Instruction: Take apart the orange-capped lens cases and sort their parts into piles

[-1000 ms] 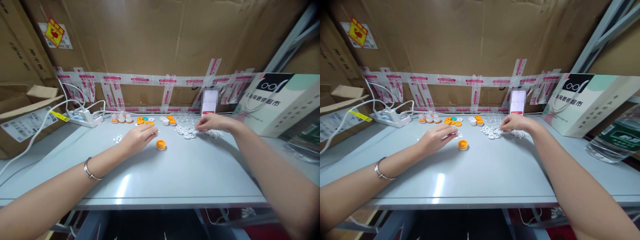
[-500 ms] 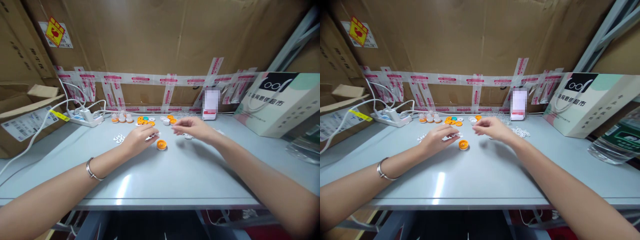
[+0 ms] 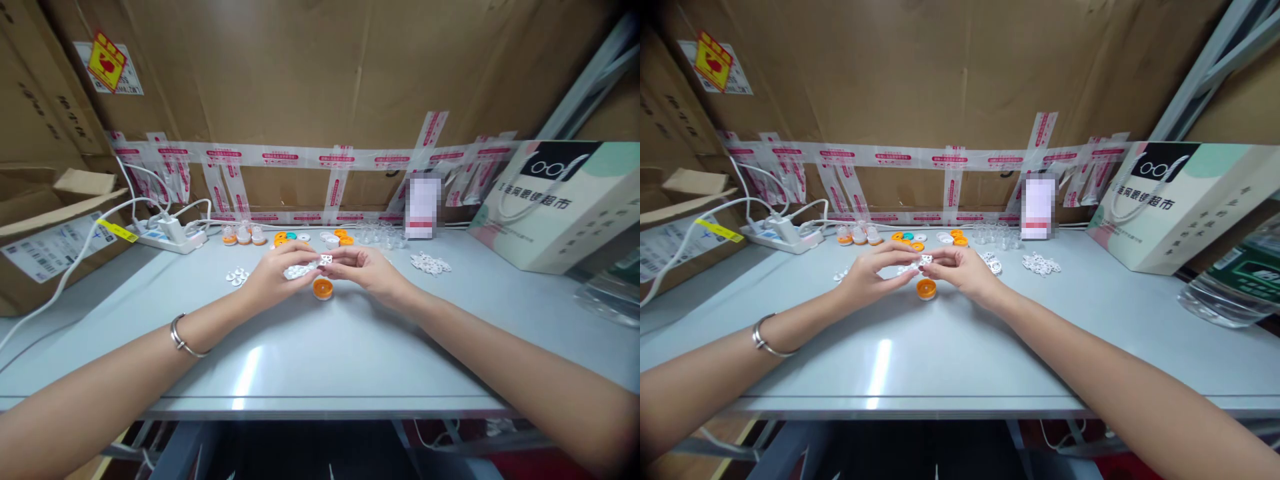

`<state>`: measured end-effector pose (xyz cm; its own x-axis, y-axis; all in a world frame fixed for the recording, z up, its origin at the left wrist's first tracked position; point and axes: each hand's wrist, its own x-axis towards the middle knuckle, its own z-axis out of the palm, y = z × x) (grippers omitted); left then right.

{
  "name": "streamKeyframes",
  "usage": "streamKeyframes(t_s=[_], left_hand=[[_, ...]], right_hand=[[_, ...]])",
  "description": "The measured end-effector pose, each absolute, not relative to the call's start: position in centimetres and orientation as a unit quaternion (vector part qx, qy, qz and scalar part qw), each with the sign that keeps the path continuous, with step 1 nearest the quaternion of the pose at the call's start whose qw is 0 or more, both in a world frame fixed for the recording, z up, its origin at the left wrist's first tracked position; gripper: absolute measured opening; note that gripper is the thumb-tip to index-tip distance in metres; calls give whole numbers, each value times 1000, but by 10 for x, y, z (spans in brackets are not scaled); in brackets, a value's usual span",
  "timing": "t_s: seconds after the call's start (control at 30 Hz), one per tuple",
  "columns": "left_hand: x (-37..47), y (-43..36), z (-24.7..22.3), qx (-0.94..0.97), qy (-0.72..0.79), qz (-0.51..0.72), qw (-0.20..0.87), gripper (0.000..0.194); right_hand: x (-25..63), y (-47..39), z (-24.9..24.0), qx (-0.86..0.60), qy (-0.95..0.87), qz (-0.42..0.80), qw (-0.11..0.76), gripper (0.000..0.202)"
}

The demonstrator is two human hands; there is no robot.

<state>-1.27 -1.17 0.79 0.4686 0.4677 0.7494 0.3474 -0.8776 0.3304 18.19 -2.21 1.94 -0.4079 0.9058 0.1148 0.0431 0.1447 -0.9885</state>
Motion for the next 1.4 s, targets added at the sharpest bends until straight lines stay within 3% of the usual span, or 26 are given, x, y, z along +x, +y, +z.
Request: streamKeyframes(t_s=[0.13,0.2,0.43,0.8,1.1,1.23,1.4], left_hand=[[-11,-11,6,798,326,441,248,25],[-10,-11,5,787,350,425,279,21],[-10,-13,8,823,317,436,180,11],[-11,-15,9,847,280,430,139,9],[-10,-18,8,858,220,464,17,14],[-11,-18,9,868,216,445,30,14],[-12,-17,8,878,256,398,71,8]], right_hand=[[180,-22,16,-384,-663,516,384,36],[178,-22,14,-384,-658,530,372,35],[177,-23,14,-391,-614,558,397,28],[184,-22,14,-369,-718,466,363,34],[179,-26,19,-358,-644,537,410,29],[181,-24,18,-361,-672,519,385,30],[182,-26,18,-385,-756,401,345,27]])
